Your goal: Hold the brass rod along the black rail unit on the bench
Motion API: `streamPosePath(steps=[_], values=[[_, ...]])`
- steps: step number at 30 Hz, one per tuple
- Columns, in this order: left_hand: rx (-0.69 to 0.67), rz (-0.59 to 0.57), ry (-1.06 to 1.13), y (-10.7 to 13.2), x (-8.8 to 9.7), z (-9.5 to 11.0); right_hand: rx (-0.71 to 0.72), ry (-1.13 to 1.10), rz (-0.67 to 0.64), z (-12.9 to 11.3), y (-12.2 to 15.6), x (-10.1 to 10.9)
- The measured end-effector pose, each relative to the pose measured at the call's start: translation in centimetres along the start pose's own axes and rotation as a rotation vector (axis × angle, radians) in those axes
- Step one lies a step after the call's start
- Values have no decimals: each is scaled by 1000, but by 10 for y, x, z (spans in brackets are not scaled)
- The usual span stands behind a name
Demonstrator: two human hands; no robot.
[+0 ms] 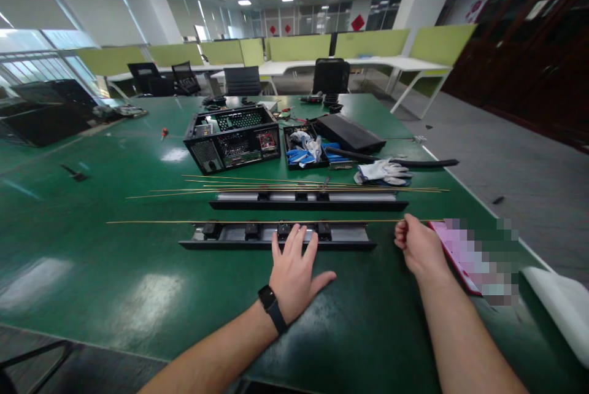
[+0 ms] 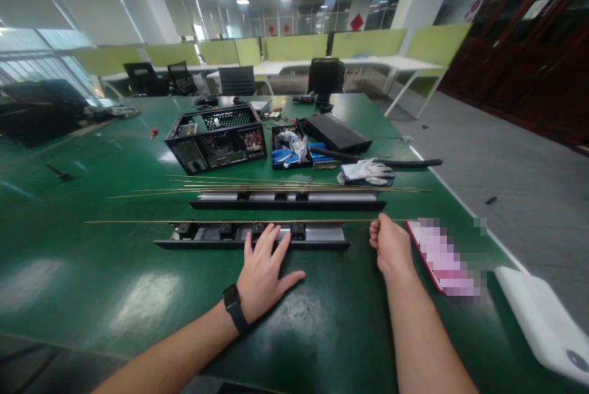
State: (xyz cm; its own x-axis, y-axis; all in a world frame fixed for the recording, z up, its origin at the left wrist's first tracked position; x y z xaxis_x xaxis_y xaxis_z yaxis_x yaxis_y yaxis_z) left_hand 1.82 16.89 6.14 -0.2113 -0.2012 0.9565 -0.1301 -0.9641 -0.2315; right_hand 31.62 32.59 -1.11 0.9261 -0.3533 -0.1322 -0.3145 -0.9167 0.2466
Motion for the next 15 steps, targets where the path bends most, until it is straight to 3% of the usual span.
streamPosePath(steps=[7,15], values=[[-40,-6,37,-2,-4,17,-1,15,2,-1,2,0],[-60,-23,114,-23,-9,18,19,35,2,-1,0,2]])
Point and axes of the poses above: each hand's wrist, its own y-axis away from the middle knuckle, its own x-axis out of the back of the hand, z = x × y, the point moved 10 cm from there along -y, towards the middle knuckle, and after that the axes turned 7 degrees about -z, right-handed, at the moved point
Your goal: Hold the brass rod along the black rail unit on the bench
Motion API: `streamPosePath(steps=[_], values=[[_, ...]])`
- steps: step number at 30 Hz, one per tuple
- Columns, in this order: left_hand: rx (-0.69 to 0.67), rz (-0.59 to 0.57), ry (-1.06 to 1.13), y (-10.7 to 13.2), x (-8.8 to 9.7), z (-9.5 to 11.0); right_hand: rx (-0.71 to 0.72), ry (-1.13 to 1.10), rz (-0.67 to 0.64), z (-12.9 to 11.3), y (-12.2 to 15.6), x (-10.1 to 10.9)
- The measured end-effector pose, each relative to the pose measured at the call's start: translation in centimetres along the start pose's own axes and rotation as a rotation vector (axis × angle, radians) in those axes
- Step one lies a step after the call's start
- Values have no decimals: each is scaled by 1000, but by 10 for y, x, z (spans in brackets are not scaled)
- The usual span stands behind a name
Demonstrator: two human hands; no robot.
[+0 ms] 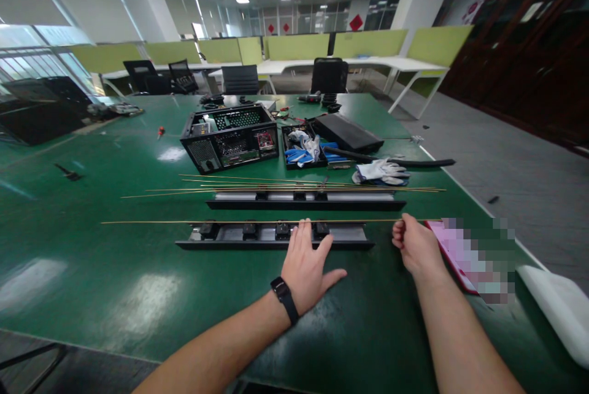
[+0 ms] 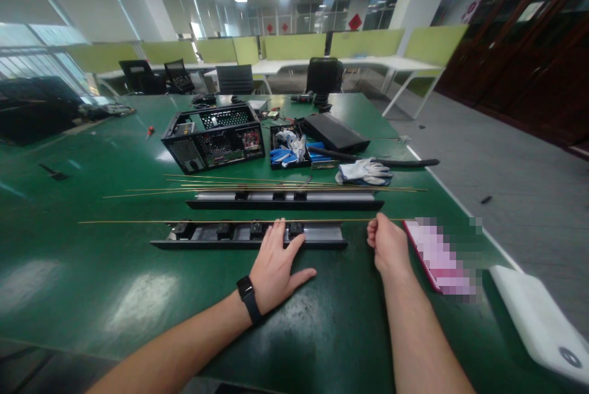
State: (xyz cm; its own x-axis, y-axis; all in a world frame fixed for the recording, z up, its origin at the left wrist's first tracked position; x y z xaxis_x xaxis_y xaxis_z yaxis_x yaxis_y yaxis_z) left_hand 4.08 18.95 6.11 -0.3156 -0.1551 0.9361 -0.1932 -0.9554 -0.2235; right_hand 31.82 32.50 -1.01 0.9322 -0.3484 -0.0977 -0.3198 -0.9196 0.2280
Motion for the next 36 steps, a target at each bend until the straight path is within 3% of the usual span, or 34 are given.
streamPosePath(steps=[10,21,31,36], values=[[3,10,-46,-9,-13,-2,17,-17,-19,-1,-2,-1],[2,22,-56,-8,-11,0,12,-41,197,-20,-11,39],[3,14,-24,-7,-13,-2,-34,55,28,-4,-1,7],[2,11,-8,-7,-13,-3,-21,63,-5,0,0,2]])
Point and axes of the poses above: each hand's wrist, its own y-axis away from the middle knuckle, its own x-axis out of the back of the hand, z = x × y, the point moved 10 cm from there along -y, towards the middle knuckle, and after that the axes turned 7 degrees about -z, right-handed, at the moved point
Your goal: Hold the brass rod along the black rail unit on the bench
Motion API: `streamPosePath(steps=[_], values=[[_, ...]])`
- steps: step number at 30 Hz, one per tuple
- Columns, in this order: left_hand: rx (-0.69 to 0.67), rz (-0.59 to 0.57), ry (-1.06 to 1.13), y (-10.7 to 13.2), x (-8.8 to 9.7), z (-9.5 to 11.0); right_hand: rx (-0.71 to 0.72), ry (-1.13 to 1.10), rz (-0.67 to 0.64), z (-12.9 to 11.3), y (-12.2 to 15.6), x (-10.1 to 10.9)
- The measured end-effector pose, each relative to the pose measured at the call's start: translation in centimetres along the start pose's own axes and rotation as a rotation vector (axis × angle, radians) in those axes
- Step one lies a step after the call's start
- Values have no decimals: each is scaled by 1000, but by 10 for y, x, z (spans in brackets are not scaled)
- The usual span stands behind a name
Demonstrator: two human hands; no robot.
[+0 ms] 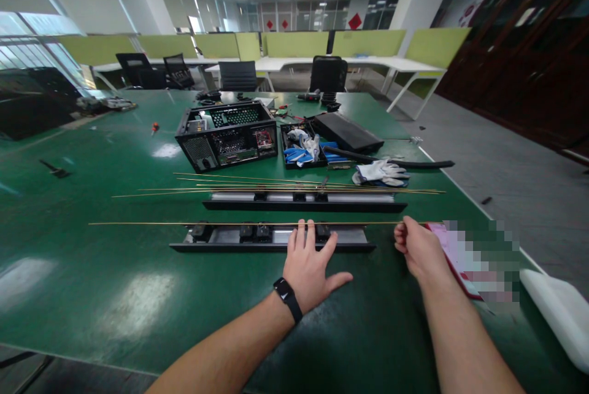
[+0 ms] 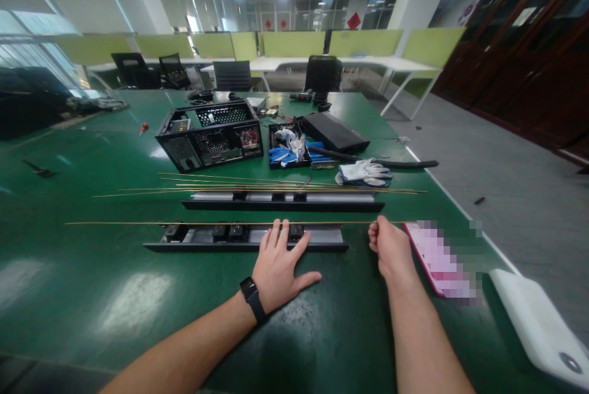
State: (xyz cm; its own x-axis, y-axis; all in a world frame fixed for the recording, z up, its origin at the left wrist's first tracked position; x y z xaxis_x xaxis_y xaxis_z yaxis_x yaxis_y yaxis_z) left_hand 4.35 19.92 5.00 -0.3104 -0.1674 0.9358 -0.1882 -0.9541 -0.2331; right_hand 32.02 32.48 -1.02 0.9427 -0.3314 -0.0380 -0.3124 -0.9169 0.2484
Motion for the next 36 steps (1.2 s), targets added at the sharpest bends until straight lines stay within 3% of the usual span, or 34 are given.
streamPosePath(steps=[11,14,22,36], values=[[23,-15,16,0,-1,-2,6,-24,-189,2,16,-35],[27,-18,13,1,-1,-2,15,-28,-146,0,12,-27],[22,-13,6,1,-1,-3,20,-91,113,-11,-2,18],[135,56,-5,20,26,-3,-11,-106,121,-10,-4,21]])
Point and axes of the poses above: each hand's wrist, its own y-axis away from the middle knuckle, its own x-axis out of the back of the hand, z = x × y, the point moved 10 cm from there along -y, towards the middle knuckle, and after that the axes turned 7 degrees about -z, right-handed, at the moved point
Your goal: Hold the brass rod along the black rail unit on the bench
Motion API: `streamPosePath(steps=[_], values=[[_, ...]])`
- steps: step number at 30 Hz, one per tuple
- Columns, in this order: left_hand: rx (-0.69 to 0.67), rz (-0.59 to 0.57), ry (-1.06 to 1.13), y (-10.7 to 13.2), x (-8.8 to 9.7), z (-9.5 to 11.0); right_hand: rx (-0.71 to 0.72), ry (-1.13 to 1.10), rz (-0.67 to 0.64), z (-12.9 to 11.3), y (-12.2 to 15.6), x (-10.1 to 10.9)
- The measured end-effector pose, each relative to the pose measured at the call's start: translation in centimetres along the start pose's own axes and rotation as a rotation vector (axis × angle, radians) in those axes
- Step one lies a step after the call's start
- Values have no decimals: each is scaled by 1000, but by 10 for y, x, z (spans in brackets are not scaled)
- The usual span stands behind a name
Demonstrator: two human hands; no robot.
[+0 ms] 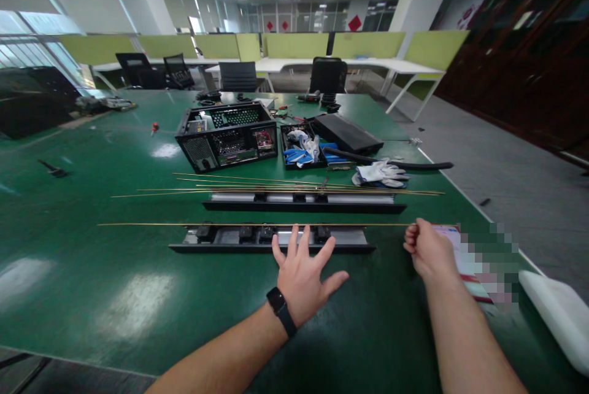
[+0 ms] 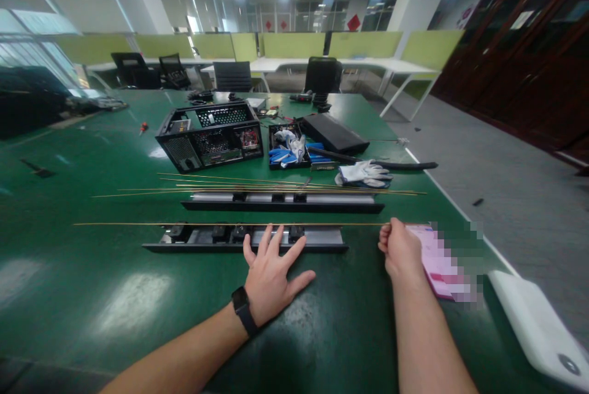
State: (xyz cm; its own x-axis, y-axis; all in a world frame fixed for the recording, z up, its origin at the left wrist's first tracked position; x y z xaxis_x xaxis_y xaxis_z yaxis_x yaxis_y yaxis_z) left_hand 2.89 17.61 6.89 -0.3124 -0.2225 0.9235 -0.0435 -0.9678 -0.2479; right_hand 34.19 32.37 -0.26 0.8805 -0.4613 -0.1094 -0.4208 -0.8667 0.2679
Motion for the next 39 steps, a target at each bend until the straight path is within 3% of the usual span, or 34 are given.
streamPosePath(steps=[6,14,21,29,39], values=[[114,40,3,1,9,-11,-3,-11,-3,0,0,-1],[186,-6,-8,-6,2,-31,5,-15,-26,2,-2,-2],[158,12,-56,-6,2,-27,4,-15,-29,1,-1,-2],[190,20,-81,-12,0,-40,-2,-20,-29,1,1,-4],[50,-26,-65,-10,-11,-24,4,-24,-37,1,-1,-4]])
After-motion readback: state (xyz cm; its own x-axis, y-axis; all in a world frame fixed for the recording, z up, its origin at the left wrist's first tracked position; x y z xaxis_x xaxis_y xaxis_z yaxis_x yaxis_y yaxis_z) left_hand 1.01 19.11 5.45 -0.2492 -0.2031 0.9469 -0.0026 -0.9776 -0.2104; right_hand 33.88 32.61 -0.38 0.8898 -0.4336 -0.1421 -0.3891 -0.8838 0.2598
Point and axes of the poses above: each hand's wrist, its own y-axis away from the middle knuckle, its own x-axis out of the back of the hand, z = x × y, the point moved 10 cm from there along -y, towards the middle knuckle, and after that the axes turned 7 degrees about -z, right-handed, at the moved point
